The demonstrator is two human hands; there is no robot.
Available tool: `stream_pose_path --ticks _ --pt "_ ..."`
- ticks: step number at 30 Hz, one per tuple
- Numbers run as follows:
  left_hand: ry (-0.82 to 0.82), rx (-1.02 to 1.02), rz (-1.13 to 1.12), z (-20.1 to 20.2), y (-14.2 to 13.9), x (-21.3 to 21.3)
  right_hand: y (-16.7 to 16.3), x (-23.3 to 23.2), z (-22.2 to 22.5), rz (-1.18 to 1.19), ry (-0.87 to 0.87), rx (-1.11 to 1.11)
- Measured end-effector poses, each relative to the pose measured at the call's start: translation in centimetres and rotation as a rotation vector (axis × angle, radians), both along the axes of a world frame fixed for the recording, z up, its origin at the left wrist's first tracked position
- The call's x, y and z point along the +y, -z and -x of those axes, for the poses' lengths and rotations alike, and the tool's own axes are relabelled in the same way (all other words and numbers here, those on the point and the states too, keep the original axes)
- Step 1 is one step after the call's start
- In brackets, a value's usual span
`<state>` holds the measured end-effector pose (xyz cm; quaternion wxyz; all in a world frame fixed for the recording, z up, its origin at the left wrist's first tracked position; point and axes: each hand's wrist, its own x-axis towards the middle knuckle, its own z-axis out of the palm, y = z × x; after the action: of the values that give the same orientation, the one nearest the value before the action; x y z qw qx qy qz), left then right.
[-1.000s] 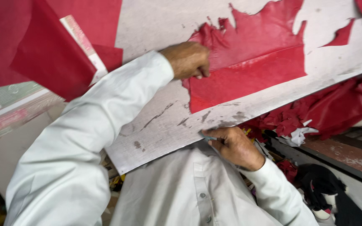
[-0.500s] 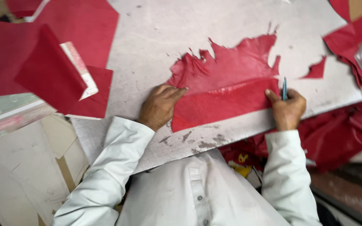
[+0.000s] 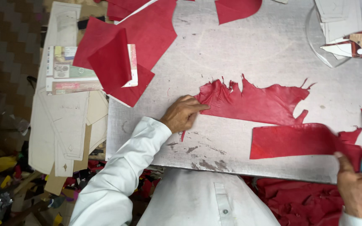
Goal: The person lays out red leather on a work table, positions a paper pattern on the material, and uses a utility knife to cut the leather along the pattern edges. The person removes the cut piece and scrap, then repeats the process with another pattern on the same leather sheet.
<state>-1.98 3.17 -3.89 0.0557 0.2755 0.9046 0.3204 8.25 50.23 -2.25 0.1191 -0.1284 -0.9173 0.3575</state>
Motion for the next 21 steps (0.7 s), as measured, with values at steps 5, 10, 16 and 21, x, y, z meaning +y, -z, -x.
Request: stream_pose_path --ticks 5,10,16,21 --pt "0.229 0.205 -0.366 -3.6 -5.5 7.1 -5.1 -5.9 4.8 0.253 -0.983 -0.167" --pt "0.089 -0.803 -0.63 -4.2 -5.6 7.3 -5.1 -13.5 15.6 0.522 -0.571 -0.122" --pt "-0.348 -0.767 -1.279 4.5 -2.6 3.5 3.8 -19.8 19.3 -0.484 -0.362 0.237" --pt "-0.462 -0.348 -1.546 17.3 -3.2 -2.8 5.0 -20.2 20.2 -0.539 -0.357 0.275"
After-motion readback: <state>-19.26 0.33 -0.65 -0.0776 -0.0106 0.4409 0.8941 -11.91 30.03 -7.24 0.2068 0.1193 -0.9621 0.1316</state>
